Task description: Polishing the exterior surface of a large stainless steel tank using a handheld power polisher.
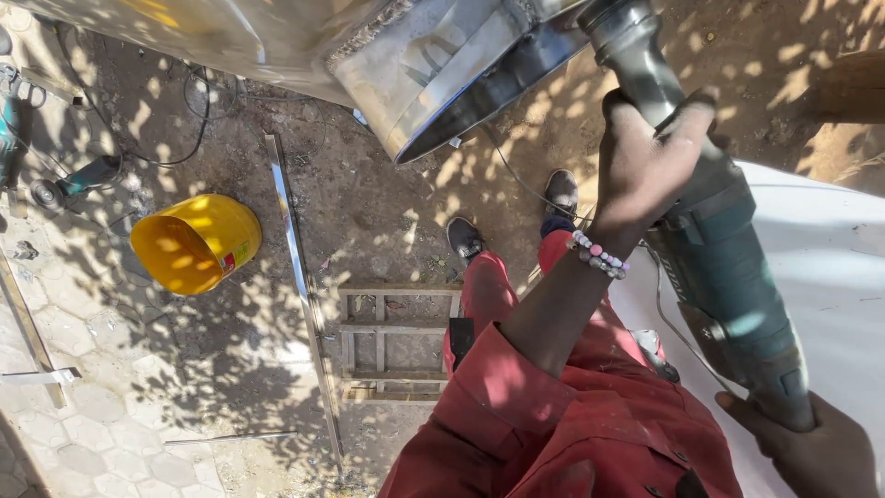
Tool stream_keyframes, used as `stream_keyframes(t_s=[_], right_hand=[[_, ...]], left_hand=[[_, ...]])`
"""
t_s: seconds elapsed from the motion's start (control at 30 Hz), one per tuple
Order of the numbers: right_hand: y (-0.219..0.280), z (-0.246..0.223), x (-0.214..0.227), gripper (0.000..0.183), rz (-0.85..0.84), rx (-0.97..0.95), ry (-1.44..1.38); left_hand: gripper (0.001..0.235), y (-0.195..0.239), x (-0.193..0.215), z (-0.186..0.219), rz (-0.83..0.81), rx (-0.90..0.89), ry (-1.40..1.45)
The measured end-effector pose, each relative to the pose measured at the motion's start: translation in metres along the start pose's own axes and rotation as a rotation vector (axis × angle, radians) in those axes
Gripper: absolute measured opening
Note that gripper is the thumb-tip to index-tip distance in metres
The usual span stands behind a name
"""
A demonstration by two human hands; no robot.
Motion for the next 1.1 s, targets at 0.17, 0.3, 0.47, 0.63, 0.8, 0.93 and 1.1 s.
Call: stream_keyframes(t_s=[0.17,0.3,0.47,0.63,0.8,0.93,1.1], right_hand=[[-0.026,0.008,-0.073,0.047,-0.266,0.023,-0.124],[-0.036,0.02,-0.103,0.043,-0.463,-0.003,-0.271],[-0.023,-0.008,-0.092,0.047,-0.375,0.075,-0.165],[-0.003,-0.024,-0.05,0.053,-0.184,0.011,-0.041],[-0.021,-0.006,-0.046,0.062,-0.206,0.079,-0.228],[-0.065,0.008,-0.095,0.051,-0.359,0.047,-0.139],[-0.074,0.03,-0.138,0.055,-0.561,0.018,-0.127]], left_hand=[[0.084,-0.041,0.014,-0.096,-0.066,0.123,-0.2],[0.091,-0.042,0.047,-0.121,0.006,0.136,-0.144],[0.012,-0.092,0.048,-0.145,0.048,-0.134,0.451],[0.048,-0.063,0.01,-0.069,0.07,0.043,0.088],[0.03,-0.053,-0.013,-0.065,0.033,-0.019,0.255],[0.04,-0.055,0.03,-0.126,0.119,0.09,0.146],[0.072,-0.013,0.094,-0.117,0.341,0.103,0.236]])
Point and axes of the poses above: each hand's wrist, its own y-axis away from the middle knuckle, its own x-axis out of the back of the hand, z = x × y, the point moved 7 cm from there along -y, towards the middle knuckle, and after that the axes turned 11 degrees about -x, right-handed, at the moved point
